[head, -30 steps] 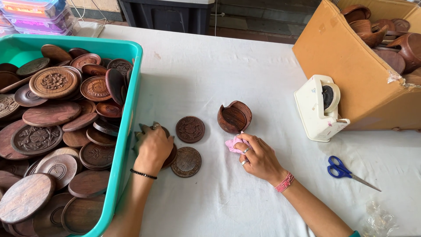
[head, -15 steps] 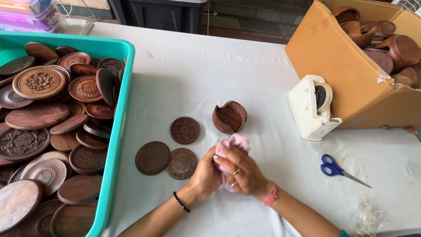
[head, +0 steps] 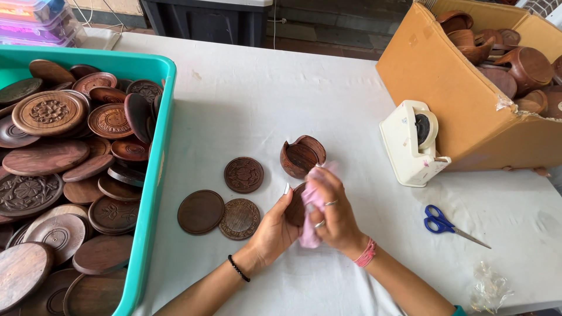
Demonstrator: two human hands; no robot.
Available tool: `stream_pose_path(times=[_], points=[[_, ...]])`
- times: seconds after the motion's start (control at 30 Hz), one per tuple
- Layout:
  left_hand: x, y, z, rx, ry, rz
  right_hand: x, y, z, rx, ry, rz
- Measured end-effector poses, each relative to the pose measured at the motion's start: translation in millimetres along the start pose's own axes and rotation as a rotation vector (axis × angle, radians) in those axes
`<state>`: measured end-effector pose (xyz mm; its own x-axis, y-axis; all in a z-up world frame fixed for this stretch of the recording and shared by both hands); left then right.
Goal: Sort wooden coasters from a tray and clean them using a cloth.
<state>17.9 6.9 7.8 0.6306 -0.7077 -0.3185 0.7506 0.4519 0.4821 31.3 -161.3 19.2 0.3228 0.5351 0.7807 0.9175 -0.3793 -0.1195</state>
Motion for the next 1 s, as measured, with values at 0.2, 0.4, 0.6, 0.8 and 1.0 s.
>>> stream_pose_path(times=[0.2, 0.4, 0.6, 0.8, 1.0], points=[[12.4, -3.5, -26.2, -0.022, 0.097, 0.196, -18.4, -10.4, 4.7, 0.137, -0.093, -0.233], [-10.2, -4.4, 17.2, -0.037, -0.194, 0.097, -5.4, -24.1, 10.4, 0.066, -0.207, -0.234], [-10.9, 12.2, -3.9, -0.180, -0.093, 0.110, 1.3, -25.4, 5.1, -0.020, -0.118, -0.094], [-14.2, 7.5, 13.4, -0.094, -0.356, 0.119, -8.8, -31.7, 14.4, 0.058, -0.264, -0.257], [4.2, -1.7, -17.3, -0.052, -0.068, 0.173, 17.0, -19.8, -1.0, -0.149, -0.122, -0.096]])
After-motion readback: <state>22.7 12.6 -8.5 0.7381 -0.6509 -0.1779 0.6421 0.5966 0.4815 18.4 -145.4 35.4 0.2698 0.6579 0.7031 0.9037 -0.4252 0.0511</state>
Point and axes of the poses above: each hand's wrist, its own x-axis towards the middle knuckle, its own z-axis out of the palm, y = z × x, the point moved 1 cm from there along x, towards the middle knuckle, and after that the axes turned 15 degrees about -z, right-handed, at the moved point
